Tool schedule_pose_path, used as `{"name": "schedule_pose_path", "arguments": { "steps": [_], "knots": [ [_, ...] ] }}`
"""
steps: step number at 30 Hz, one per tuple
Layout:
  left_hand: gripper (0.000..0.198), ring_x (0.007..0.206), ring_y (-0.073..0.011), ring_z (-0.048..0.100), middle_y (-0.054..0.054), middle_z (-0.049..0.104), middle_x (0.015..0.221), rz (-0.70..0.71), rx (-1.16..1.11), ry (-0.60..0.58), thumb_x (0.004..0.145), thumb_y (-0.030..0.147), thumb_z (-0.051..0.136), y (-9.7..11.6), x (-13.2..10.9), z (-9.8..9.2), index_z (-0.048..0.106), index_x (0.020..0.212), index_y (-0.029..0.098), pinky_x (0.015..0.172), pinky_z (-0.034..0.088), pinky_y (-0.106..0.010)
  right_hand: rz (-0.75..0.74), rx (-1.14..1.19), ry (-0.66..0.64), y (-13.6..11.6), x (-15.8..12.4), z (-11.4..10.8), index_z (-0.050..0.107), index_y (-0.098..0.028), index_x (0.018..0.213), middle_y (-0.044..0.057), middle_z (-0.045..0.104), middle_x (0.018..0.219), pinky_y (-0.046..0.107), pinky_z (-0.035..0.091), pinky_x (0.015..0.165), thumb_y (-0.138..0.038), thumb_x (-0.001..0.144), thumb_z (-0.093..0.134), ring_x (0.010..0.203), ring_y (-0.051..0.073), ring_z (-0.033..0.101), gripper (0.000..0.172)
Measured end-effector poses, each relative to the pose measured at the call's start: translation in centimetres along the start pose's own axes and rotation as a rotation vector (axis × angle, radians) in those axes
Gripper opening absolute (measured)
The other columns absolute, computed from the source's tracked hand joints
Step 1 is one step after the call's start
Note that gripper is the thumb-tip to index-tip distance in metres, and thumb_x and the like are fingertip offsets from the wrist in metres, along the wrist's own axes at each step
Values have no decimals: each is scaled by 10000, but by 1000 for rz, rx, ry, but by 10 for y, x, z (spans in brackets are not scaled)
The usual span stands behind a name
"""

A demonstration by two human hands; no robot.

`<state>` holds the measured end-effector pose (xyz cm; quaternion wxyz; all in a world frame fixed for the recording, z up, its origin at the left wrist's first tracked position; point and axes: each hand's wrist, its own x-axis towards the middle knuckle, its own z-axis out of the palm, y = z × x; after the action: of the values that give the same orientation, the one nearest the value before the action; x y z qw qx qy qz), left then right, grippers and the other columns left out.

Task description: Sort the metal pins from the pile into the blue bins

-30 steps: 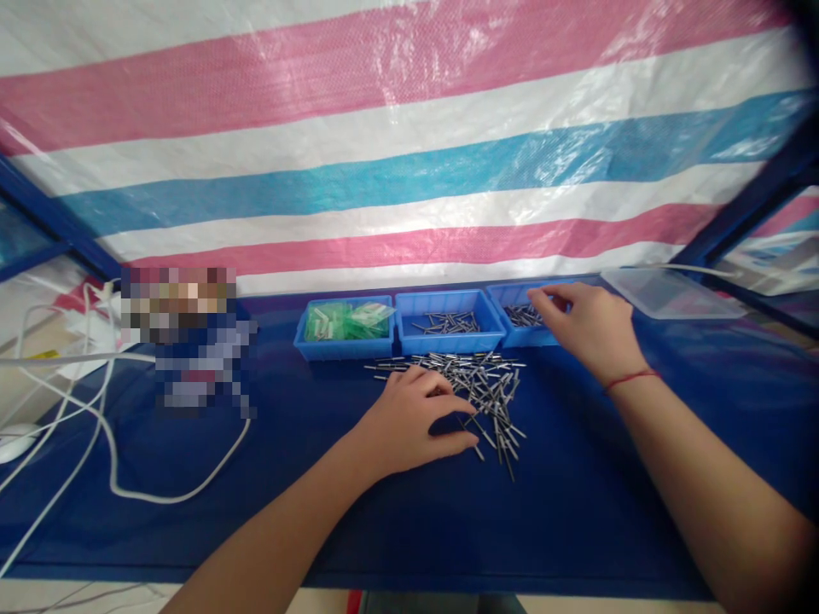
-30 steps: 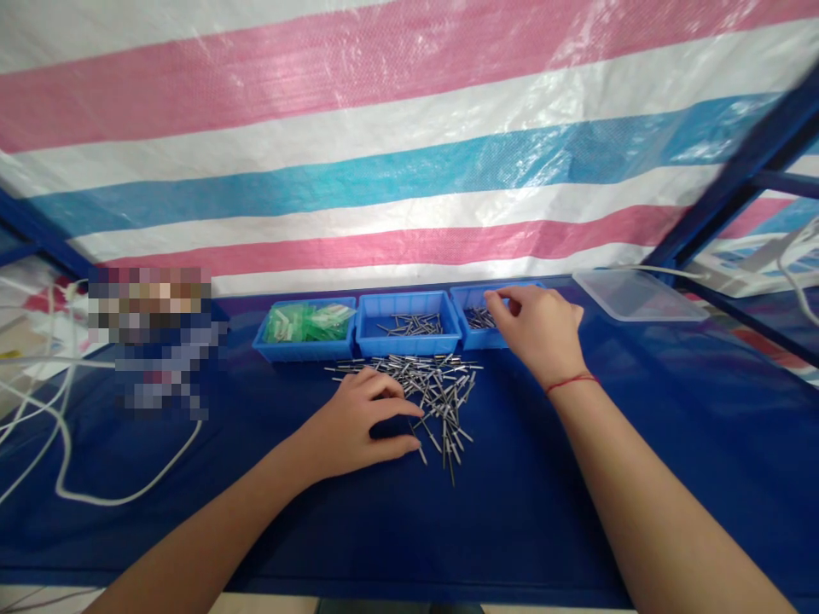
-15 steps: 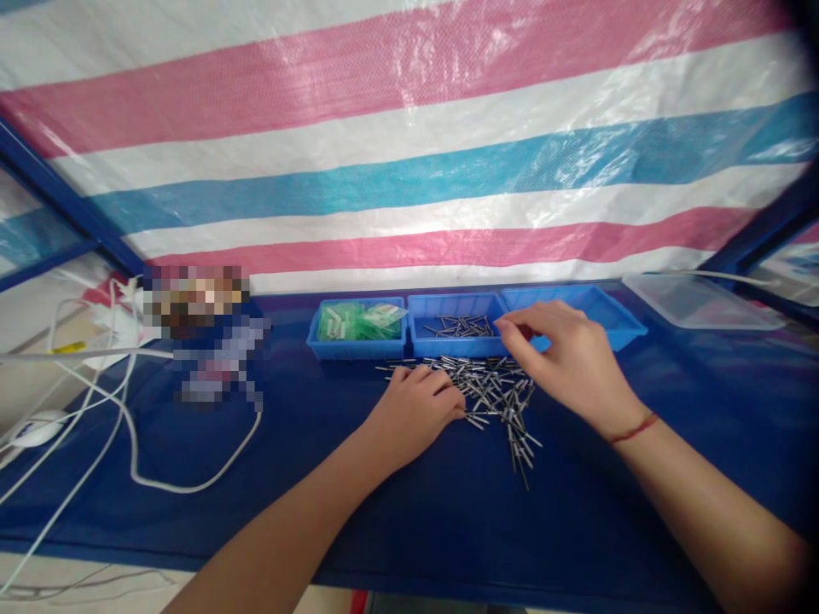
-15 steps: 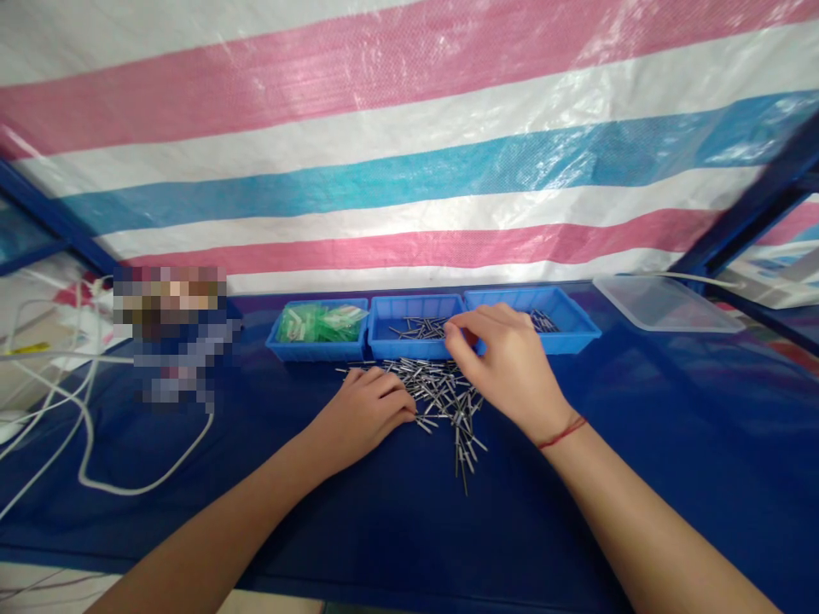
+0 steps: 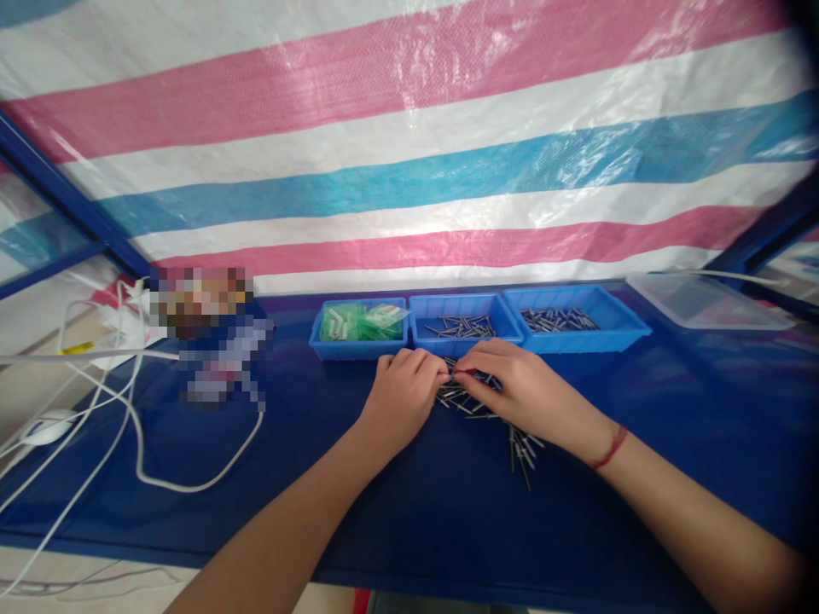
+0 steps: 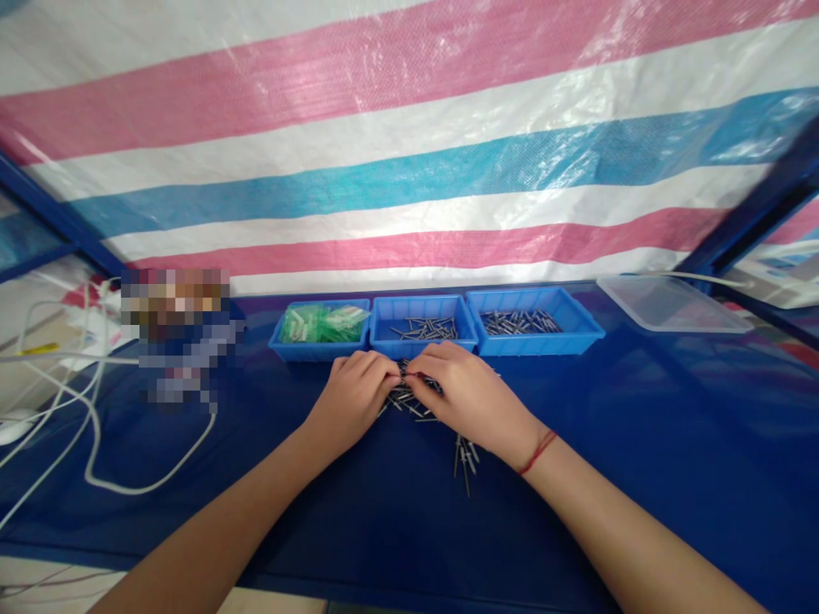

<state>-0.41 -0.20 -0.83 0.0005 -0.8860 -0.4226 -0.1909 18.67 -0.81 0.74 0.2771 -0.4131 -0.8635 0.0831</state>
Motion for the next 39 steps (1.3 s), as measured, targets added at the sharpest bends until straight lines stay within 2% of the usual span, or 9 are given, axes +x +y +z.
{"name": "schedule_pose_path", "arguments": {
  "steps": [6, 12, 16, 23, 30, 39],
  "knots": [
    [216, 924, -179, 545, -32, 631, 966, -72, -196, 54, 973, 290, 387, 1, 2, -5, 573, 925, 190, 808, 366, -326, 73, 61, -2, -2, 0, 3, 650, -196, 898, 61, 659, 889, 357, 464, 754, -237, 909, 491, 841, 209, 601, 165],
    [152, 821, -152, 596, -28, 647, 926, -236, -563, 236, 892, 299, 533, 4, 3, -2, 570, 988, 187, 752, 456, -280, 120, 261, 69, -10, 1, 4, 653, -209, 911, 43, 675, 898, 318, 467, 752, -245, 909, 503, 829, 183, 610, 155],
    [145, 763, -140, 600, -13, 668, 875, -281, -660, 233, 884, 306, 539, 6, 2, -3, 616, 899, 185, 712, 465, -260, 182, 325, 106, -15, 2, 5, 656, -208, 904, 44, 684, 884, 311, 473, 705, -295, 902, 518, 790, 182, 619, 163],
    [134, 730, -133, 593, -12, 672, 834, -266, -672, 267, 871, 288, 554, 8, 2, -8, 639, 874, 185, 687, 465, -248, 213, 406, 68, -14, 2, 7, 670, -217, 914, 41, 705, 919, 321, 491, 745, -310, 896, 517, 834, 192, 636, 181],
    [110, 734, -125, 580, -16, 654, 847, -207, -646, 294, 879, 262, 553, 8, 1, -10, 630, 888, 184, 685, 458, -239, 222, 397, 67, -16, 3, 7, 650, -197, 884, 38, 683, 837, 284, 451, 611, -322, 892, 507, 698, 162, 591, 189],
    [120, 811, -139, 573, -38, 615, 916, -149, -632, 323, 895, 254, 534, 2, 3, -6, 621, 954, 196, 706, 470, -250, 266, 447, 189, -7, 2, 4, 630, -203, 879, 27, 650, 799, 277, 474, 612, -317, 854, 562, 704, 160, 594, 135]
  ]
}}
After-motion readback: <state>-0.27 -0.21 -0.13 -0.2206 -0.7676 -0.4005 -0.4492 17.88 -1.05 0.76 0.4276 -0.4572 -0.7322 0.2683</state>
